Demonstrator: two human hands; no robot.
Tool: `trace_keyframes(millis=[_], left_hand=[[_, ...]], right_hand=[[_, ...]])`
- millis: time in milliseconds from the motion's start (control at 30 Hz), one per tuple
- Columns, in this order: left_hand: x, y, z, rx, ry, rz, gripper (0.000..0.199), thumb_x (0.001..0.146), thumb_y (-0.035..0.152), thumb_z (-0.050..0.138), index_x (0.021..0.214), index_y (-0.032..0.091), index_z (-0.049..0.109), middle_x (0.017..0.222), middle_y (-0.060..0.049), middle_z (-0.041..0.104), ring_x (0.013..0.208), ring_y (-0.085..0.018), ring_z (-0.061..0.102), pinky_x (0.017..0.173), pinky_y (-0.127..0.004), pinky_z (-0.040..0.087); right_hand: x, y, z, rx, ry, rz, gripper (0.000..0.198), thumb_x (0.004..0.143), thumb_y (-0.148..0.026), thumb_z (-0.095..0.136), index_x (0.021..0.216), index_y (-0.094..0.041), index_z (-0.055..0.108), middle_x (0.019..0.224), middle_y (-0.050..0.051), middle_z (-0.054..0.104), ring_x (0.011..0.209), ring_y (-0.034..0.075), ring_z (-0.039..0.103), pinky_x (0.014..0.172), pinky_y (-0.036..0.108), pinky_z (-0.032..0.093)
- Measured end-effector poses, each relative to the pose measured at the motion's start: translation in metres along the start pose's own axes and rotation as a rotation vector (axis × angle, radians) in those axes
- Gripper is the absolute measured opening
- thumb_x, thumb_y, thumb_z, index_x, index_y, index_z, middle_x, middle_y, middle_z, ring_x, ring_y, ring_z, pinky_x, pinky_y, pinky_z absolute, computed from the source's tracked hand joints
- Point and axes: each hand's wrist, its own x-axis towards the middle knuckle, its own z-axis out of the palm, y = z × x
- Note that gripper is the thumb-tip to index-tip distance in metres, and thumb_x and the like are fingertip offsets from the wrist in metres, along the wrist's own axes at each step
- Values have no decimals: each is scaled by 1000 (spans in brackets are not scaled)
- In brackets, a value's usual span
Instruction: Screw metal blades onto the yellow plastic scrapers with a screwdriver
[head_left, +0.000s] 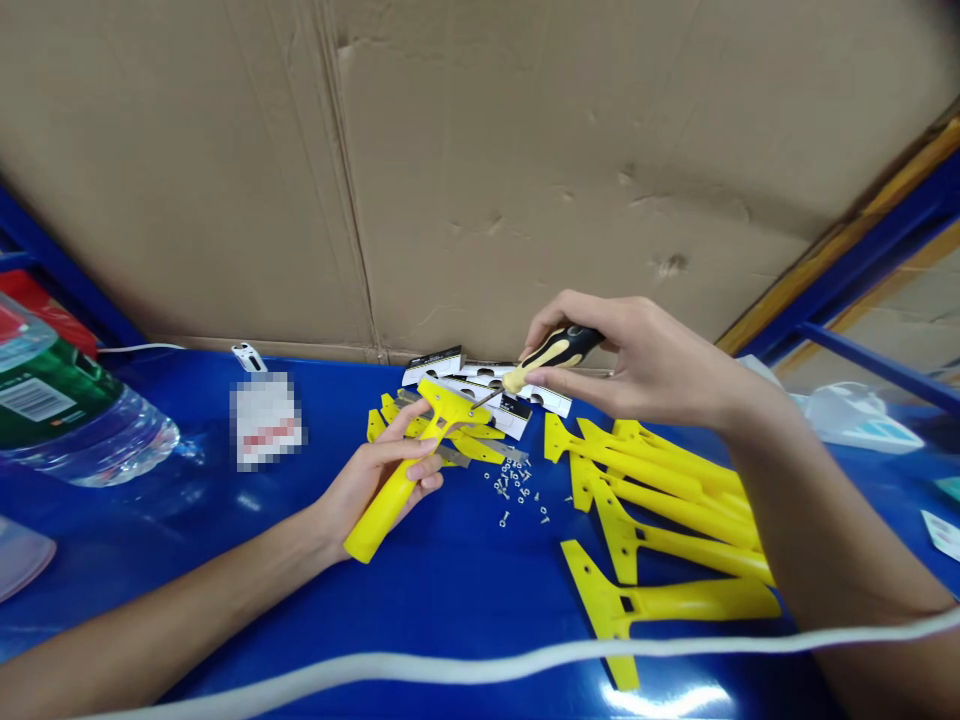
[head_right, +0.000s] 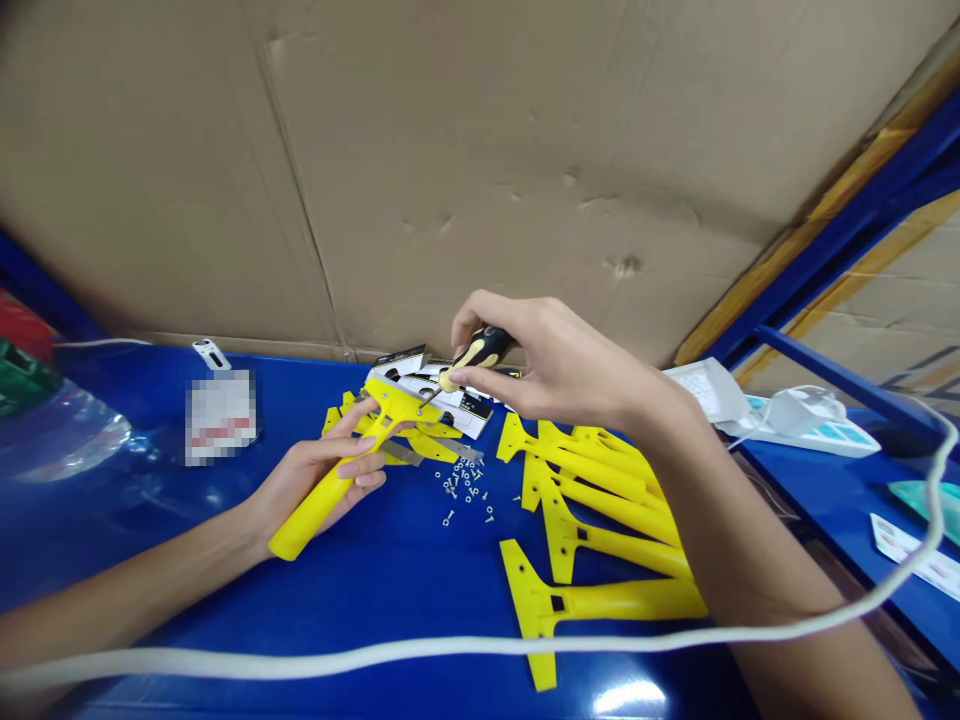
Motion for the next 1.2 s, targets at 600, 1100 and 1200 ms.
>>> trace_keyframes(millis=[600,1100,1200], left_hand=[[1,-1,-2,10,14,9,72,81,-2,77,141,31,57,108,-3,68,54,-3,51,58,-22,46],[2,0,-2,11,7,14,64,80,-3,77,132,28,55,110,-3,68,51,-2,49,56,-22,43],[2,-1,-3,21,1,11,63,80,-3,77,131,28,55,110,-3,68,52,-2,49,57,-23,45]], right_hand=[[1,-4,2,-13,-44,-67,23,100,-40,71,118,-26,70,116,8,79,99,27,74,86,41,58],[2,-8,3,-44,-27,-88,16,101,-42,70,107,-28,73,107,6,80,94,28,74,83,41,54],[1,-9,3,-56,-40,-89,21,100,-41,71,113,-25,72,113,8,79,98,28,73,86,41,55]])
